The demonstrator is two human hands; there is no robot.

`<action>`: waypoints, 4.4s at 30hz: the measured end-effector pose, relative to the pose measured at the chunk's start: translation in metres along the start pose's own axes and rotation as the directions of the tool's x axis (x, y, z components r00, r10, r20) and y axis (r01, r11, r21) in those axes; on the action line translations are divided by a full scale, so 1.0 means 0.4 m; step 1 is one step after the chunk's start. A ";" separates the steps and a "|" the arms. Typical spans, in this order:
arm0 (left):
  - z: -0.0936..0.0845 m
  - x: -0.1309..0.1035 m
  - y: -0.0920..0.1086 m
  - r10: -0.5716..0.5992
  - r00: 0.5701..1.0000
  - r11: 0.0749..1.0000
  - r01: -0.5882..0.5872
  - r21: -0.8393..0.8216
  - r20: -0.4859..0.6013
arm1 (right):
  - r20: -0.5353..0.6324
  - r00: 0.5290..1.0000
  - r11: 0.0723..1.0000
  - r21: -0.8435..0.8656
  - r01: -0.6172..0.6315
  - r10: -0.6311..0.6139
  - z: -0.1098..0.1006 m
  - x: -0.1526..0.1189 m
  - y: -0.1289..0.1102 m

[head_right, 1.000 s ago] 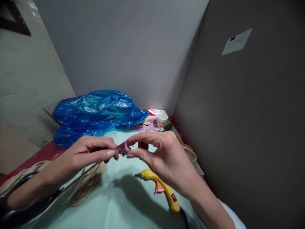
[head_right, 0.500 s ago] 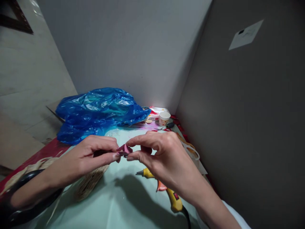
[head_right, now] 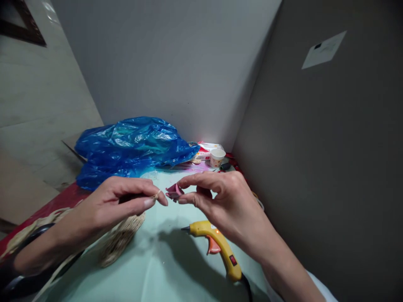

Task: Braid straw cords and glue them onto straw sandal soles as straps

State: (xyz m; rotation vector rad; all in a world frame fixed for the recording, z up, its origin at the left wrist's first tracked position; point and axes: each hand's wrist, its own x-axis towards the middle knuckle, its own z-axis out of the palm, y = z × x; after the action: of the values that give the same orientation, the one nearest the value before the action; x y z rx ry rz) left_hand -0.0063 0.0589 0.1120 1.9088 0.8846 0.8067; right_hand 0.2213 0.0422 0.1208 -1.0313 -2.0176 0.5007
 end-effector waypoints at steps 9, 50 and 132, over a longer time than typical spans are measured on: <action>0.004 0.004 0.005 0.062 0.998 0.983 -0.060 0.171 -0.005 | 0.003 0.998 0.997 -0.041 0.069 -0.069 0.012 -0.011 -0.028; 0.035 0.012 -0.016 0.034 0.993 0.970 -0.006 0.243 -0.113 | -0.017 0.998 0.972 -0.226 0.059 -0.065 0.033 -0.012 -0.023; 0.158 0.041 -0.120 -0.329 0.944 0.685 0.216 -0.696 -0.031 | -0.003 0.998 0.888 -0.457 -0.059 0.065 0.193 -0.111 0.040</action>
State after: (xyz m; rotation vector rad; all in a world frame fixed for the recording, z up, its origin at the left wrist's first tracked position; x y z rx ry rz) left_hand 0.0404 0.0635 0.0457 1.0348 0.7864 0.9395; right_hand 0.1831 0.0167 0.0429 -1.3770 -2.1719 0.0544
